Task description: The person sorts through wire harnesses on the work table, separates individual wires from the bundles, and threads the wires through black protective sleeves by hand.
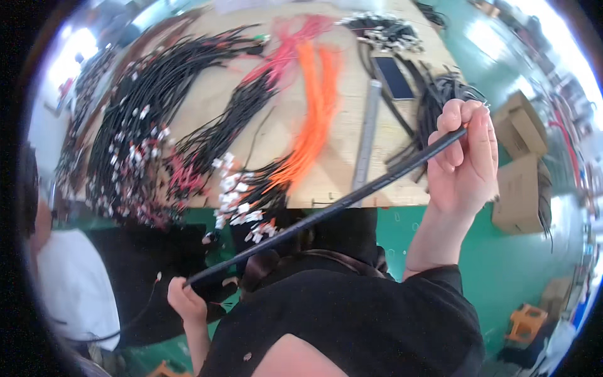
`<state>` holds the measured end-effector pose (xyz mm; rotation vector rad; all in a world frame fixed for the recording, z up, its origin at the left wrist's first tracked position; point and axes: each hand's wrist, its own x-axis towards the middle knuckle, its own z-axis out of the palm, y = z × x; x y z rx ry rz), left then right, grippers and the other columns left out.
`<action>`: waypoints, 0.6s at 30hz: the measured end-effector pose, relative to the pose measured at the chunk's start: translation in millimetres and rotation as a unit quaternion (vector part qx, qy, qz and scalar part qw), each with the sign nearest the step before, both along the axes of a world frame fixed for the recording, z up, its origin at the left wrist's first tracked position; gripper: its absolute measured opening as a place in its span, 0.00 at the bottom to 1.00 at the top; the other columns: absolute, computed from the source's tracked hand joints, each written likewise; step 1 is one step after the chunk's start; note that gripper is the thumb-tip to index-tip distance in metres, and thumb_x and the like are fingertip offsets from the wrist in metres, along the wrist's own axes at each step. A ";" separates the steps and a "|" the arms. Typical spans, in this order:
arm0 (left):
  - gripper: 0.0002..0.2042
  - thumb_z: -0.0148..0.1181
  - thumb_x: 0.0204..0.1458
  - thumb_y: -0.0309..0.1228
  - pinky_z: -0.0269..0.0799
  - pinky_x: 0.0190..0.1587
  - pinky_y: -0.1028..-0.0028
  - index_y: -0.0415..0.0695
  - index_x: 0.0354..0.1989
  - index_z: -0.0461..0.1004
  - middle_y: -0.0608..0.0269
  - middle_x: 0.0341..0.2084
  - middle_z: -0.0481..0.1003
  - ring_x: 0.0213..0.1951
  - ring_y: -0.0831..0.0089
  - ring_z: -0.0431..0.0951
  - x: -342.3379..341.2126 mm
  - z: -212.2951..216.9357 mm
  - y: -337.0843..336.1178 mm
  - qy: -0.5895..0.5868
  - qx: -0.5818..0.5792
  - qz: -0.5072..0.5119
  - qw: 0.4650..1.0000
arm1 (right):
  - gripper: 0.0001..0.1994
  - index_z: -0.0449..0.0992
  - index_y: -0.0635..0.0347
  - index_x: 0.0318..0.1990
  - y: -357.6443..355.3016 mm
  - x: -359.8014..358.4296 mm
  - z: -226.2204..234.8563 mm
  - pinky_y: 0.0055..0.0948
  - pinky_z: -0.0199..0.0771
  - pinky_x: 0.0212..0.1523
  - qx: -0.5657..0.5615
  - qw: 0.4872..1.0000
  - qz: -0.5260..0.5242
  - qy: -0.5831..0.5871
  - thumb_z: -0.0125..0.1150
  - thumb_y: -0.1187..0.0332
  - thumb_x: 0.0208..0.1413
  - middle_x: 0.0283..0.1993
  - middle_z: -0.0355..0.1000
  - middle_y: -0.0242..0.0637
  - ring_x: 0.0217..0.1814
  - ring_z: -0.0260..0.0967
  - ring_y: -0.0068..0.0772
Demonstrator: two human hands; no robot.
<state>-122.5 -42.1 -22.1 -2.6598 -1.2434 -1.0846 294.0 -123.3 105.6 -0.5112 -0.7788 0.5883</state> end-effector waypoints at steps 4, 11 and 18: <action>0.05 0.45 0.46 0.28 0.58 0.21 0.66 0.39 0.24 0.62 0.55 0.17 0.62 0.20 0.58 0.64 -5.9 -6.3 10.8 0.050 -0.001 -0.035 0.998 | 0.11 0.61 0.65 0.31 -27.7 4.9 16.3 0.10 0.52 0.15 0.017 0.999 -0.037 -0.010 0.36 0.67 0.59 0.26 0.56 0.35 0.16 0.48 0.14; 0.05 0.42 0.48 0.21 0.64 0.29 0.66 0.34 0.29 0.66 0.47 0.24 0.67 0.27 0.52 0.68 1.5 -15.6 12.5 -0.026 -0.012 -0.003 1.000 | 0.10 0.59 0.66 0.30 -24.6 42.4 35.1 0.14 0.54 0.18 0.075 0.996 0.019 0.046 0.33 0.69 0.59 0.27 0.55 0.35 0.20 0.51 0.17; 0.13 0.46 0.51 0.37 0.65 0.39 0.67 0.42 0.36 0.72 0.49 0.30 0.72 0.35 0.56 0.72 70.9 105.9 171.2 -0.081 0.196 0.235 0.948 | 0.23 0.55 0.77 0.50 207.6 81.3 91.4 0.34 0.69 0.43 -0.051 0.994 0.038 -0.086 0.51 0.68 0.51 0.48 0.58 0.52 0.42 0.65 0.40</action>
